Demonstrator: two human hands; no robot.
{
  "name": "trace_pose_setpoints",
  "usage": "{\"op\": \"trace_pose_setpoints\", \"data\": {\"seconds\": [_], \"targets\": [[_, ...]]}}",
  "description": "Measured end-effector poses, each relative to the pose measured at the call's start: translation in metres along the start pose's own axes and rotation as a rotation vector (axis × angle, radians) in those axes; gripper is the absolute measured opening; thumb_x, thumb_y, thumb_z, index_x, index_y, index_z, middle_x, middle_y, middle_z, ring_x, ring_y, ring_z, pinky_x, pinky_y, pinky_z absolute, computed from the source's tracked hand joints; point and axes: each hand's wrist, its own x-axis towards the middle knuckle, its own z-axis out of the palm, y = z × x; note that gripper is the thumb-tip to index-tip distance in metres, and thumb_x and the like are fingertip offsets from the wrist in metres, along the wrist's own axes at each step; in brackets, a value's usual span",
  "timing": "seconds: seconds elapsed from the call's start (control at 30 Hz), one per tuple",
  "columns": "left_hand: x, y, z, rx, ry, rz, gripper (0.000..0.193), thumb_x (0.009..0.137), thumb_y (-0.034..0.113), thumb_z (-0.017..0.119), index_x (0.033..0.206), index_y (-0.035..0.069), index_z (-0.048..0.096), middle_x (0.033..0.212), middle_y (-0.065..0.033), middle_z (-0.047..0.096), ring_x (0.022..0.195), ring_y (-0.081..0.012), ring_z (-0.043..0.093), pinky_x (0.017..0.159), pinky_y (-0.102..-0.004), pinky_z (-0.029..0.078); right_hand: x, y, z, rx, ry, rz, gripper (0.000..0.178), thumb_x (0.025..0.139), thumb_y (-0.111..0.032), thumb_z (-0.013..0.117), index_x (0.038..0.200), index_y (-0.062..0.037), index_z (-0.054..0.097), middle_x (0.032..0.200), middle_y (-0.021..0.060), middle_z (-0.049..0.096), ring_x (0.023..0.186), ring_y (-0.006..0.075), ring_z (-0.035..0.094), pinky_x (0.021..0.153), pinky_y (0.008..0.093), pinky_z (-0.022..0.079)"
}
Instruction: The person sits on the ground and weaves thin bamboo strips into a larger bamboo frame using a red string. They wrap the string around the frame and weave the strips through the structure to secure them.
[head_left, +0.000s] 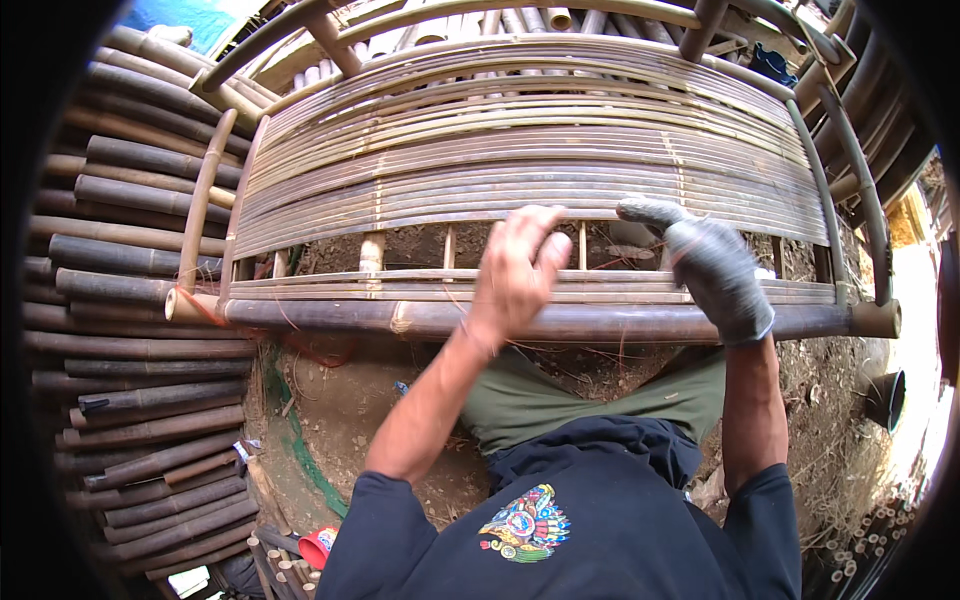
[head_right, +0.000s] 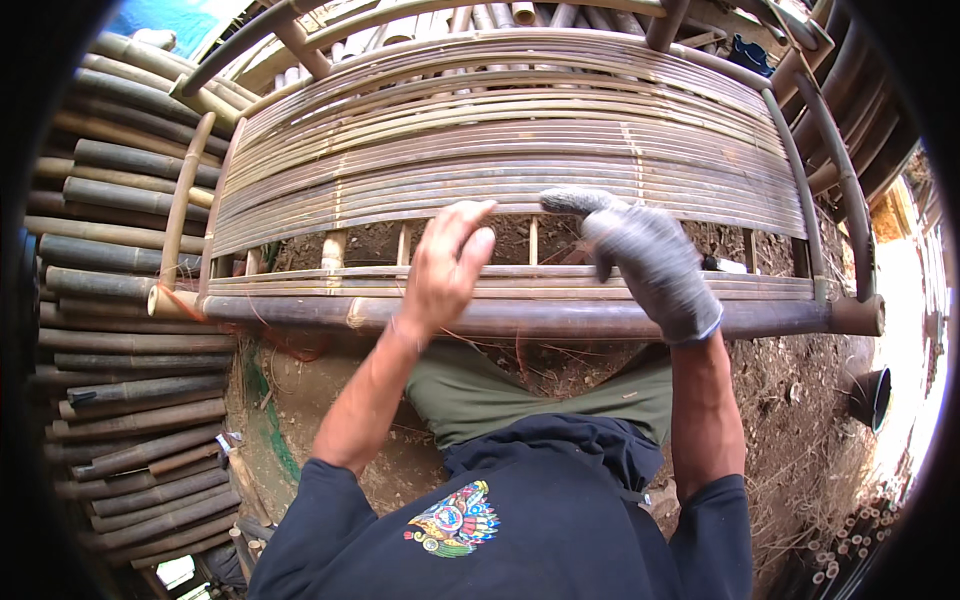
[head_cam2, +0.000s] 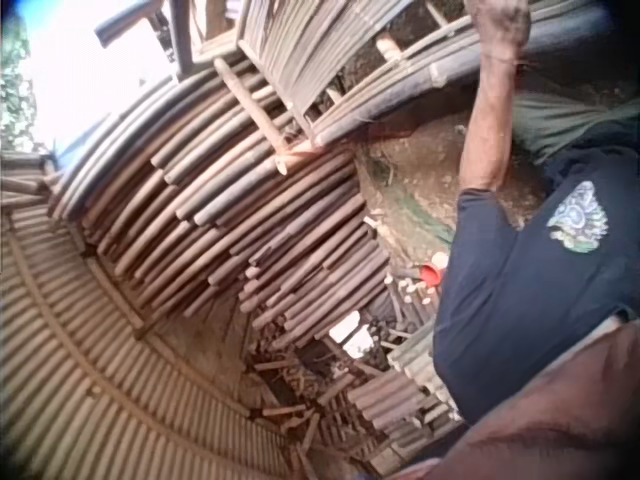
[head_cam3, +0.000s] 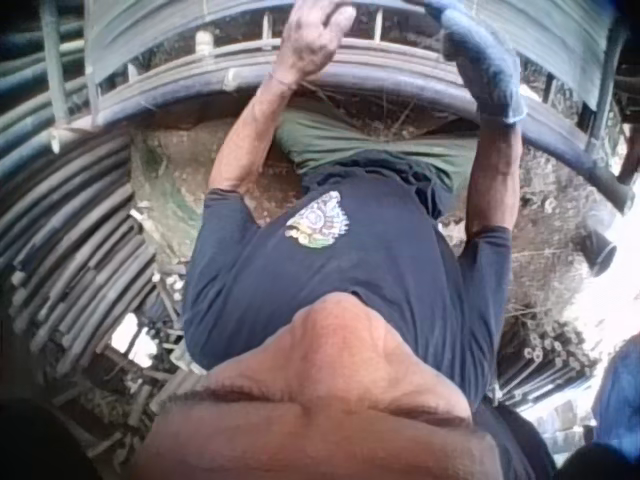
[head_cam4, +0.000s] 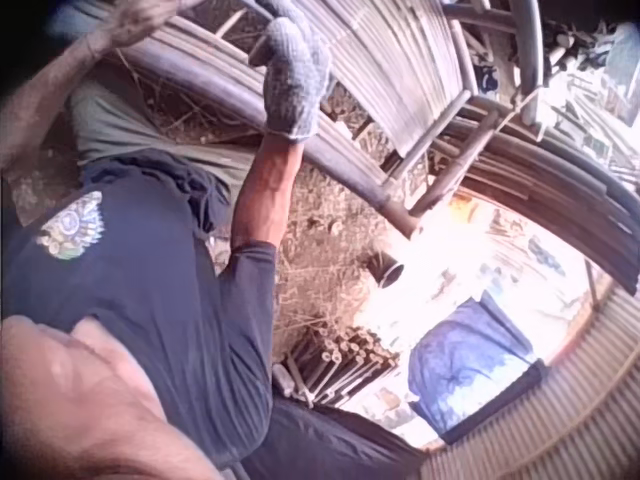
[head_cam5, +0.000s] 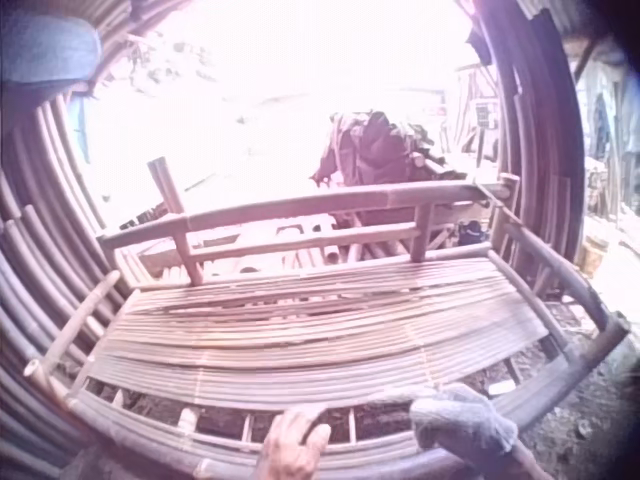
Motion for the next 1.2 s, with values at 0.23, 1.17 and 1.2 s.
{"op": "trace_pose_setpoints", "data": {"seconds": [0.23,1.17,1.2], "targets": [[0.002,-0.074,0.055,0.154,-0.822,-0.518,0.041,0.096,0.049,0.047,0.103,0.019,0.074,0.099,-0.0110,0.074,0.101,-0.0313,0.066,0.094,-0.0454,0.033,-0.007,0.087,0.009,-0.845,-0.319,0.054,0.042,0.101,-0.031,0.047,0.081,-0.0006,0.069,0.056,0.0156,0.061,0.056,0.0259,0.067,0.052,0.0342,0.054],[-0.057,-0.046,-0.002,0.145,-0.368,0.258,0.026,0.078,0.002,0.058,0.103,0.004,0.066,0.106,-0.0113,0.064,0.095,-0.0282,0.061,0.083,-0.0385,0.051,-0.137,0.001,0.084,0.422,-0.151,0.757,0.014,0.090,-0.013,0.057,0.101,-0.0037,0.060,0.091,0.0131,0.061,0.074,0.0249,0.064,0.067,0.0367,0.052],[-0.073,-0.030,-0.007,0.183,-0.508,0.368,0.027,0.076,0.002,0.059,0.102,0.006,0.066,0.107,-0.0101,0.064,0.090,-0.0252,0.060,0.078,-0.0366,0.051,-0.140,-0.001,0.075,0.693,0.126,1.023,0.017,0.096,-0.017,0.056,0.103,-0.0036,0.063,0.094,0.0102,0.063,0.078,0.0186,0.068,0.070,0.0311,0.055]]}}
